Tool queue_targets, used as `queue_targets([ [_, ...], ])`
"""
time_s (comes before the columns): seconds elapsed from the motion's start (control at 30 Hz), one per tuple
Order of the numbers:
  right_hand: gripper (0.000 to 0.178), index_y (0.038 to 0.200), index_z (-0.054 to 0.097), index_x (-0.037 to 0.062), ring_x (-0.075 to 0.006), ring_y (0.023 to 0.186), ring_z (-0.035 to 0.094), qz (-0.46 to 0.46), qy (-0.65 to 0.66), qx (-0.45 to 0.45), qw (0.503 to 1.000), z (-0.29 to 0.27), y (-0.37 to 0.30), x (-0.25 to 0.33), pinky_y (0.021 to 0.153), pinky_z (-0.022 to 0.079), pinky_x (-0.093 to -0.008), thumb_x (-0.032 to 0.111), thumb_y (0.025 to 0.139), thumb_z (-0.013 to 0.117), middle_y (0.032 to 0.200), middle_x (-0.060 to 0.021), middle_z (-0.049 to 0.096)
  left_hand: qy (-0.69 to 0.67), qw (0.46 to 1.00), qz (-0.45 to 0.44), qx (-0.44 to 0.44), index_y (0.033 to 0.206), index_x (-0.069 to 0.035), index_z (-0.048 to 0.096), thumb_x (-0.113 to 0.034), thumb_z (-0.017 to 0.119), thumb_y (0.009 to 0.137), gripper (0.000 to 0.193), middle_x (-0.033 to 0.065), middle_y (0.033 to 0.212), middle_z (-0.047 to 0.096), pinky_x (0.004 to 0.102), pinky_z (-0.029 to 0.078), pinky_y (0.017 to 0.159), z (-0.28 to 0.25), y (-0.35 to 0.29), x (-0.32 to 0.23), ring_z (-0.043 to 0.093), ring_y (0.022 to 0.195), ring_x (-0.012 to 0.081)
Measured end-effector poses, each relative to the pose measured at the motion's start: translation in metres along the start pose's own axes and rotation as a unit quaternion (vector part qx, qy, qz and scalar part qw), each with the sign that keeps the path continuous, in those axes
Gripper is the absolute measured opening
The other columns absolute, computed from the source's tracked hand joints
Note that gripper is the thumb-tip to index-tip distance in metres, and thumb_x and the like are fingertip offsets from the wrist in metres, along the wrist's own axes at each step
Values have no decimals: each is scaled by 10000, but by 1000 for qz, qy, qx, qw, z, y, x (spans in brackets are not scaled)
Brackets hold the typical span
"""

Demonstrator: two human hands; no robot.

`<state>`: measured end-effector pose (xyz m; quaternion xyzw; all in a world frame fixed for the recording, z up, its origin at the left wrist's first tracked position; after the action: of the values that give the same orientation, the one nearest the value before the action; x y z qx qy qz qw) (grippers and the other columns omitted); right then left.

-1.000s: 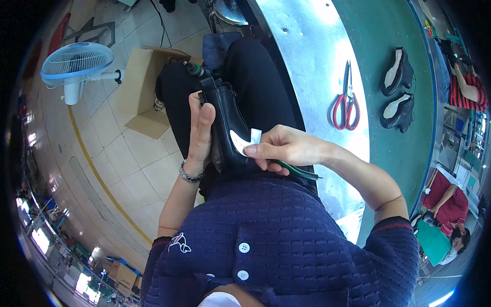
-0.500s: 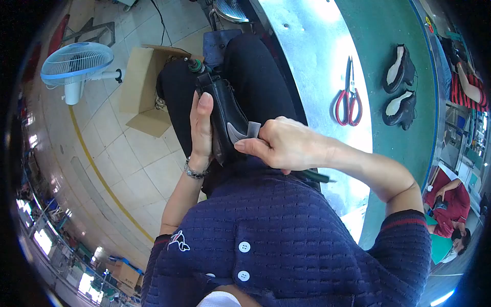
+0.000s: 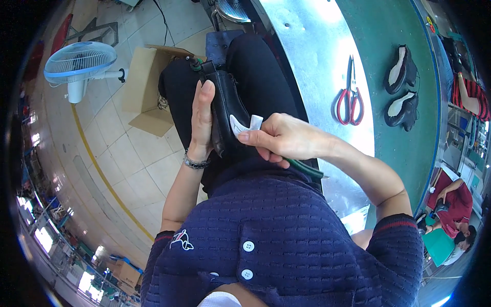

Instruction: The person assembles parts of a shoe by trimming materials from a shoe upper and a shoe sole with scissors, then pulling materials with pliers.

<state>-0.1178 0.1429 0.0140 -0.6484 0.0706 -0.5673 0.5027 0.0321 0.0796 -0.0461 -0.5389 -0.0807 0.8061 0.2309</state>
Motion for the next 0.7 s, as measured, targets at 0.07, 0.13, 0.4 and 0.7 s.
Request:
queue_targets([
  [0.07,636,544,569,2,-175,406,556,-6,-87,-56,995,-1,-5,15,420,424,-307,484,954,505,453,-74,523,25,999,31,0,976,-94,524,-370,569,956,280,-53,853,508,188,412,710,-2,0,3,473,771,23],
  [0.13,582,573,586,-48,-341,453,580,-78,-292,-168,938,-1,-17,26,440,421,-408,418,922,585,476,-199,508,57,997,56,-16,1066,-80,503,-332,549,969,274,-30,914,509,216,410,755,-6,-7,7,473,817,53],
  [0.4,600,628,630,-24,-331,498,594,-88,-281,-87,952,-6,-39,-11,494,438,-408,510,896,577,523,-175,558,-86,959,-219,159,1260,-38,518,-798,114,838,959,87,981,633,301,517,799,-16,-1,53,623,894,163],
  [0.7,286,946,624,8,-318,645,627,60,-394,-462,792,-108,-40,-96,624,488,-411,290,933,574,677,-163,609,7,974,-78,210,1404,-69,370,-637,145,963,754,-21,717,576,166,423,623,30,-6,12,528,657,39],
])
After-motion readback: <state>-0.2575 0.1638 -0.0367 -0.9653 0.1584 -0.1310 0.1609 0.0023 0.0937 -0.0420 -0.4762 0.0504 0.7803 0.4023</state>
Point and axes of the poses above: each hand's wrist, its own y-axis towards the middle knuckle, its own z-axis out of the palm, x = y × z, the point moved 4 cm from there along y, towards the middle knuckle
